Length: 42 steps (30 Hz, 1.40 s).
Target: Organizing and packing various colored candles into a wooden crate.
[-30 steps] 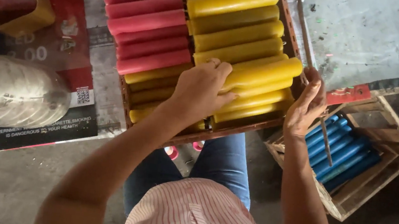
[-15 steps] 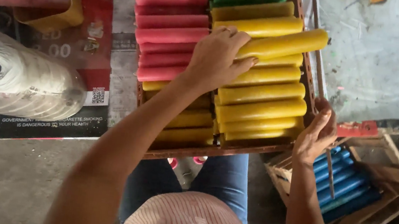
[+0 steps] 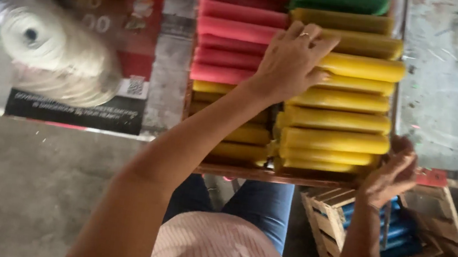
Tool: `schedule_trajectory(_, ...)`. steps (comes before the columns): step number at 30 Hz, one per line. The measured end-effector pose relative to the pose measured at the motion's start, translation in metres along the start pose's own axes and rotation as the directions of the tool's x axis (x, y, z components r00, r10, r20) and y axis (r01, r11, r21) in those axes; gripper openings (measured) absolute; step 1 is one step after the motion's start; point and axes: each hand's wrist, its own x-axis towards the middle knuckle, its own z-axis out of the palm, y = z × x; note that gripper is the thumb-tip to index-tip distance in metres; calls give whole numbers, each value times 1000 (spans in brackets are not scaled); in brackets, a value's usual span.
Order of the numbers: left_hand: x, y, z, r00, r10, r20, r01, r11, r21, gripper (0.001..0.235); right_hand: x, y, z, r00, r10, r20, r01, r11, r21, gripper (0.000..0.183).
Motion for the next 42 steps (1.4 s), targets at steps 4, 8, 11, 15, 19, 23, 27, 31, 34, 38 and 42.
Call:
schedule_trajectory(4, -45, -7, -50, 991, -121, -51, 123, 991, 46, 80, 9, 57, -15, 982, -164, -94, 166, 986, 10, 60)
schedule_trajectory(8, -132, -26, -85, 937, -287, 199, 315, 940, -127, 7, -1, -3, -3, 972, -234, 4, 234, 971, -47, 69)
schedule_trajectory(11, -192, -40, -65, 813, -248, 527, 276, 961, 26, 37, -2, -5, 0, 995, -101, -16, 102, 995, 24, 68)
schedule_trajectory(15, -205, -41, -58, 780, -265, 566, 211, 964, 161, 60, -2, -8, -1, 981, -184, 63, 186, 982, -33, 68)
schedule_trajectory(19, -204, -38, -55, 702, -238, 671, 90, 965, 248, 80, 2, 1, -1, 984, -178, -14, 178, 984, -18, 66)
schedule_trajectory(23, -213, -32, -58, 799, -74, 597, -114, 956, 271, 94, -1, 63, -11, 975, -66, -214, 94, 988, 120, 45)
schedule_trajectory(27, -203, -30, -61, 834, -17, 551, -128, 966, 224, 93, 0, -2, -1, 989, -150, 9, 149, 988, 25, 59)
schedule_trajectory(31, -190, -29, -72, 708, -87, 701, -107, 968, 229, 92, 2, 13, -4, 986, -163, -38, 163, 986, -22, 59)
schedule_trajectory(34, -190, -39, -88, 769, -90, 633, -110, 957, 270, 91, 1, 2, -8, 992, -127, -9, 125, 986, -112, 56)
schedule_trajectory(38, -169, -43, -154, 819, -221, 530, 46, 945, 323, 86, -1, -5, -7, 996, -91, 21, 93, 992, -88, 50)
schedule_trajectory(42, -124, -15, -202, 811, -319, 490, 150, 924, 352, 95, 0, -2, -4, 991, -137, -5, 136, 989, -60, 47)
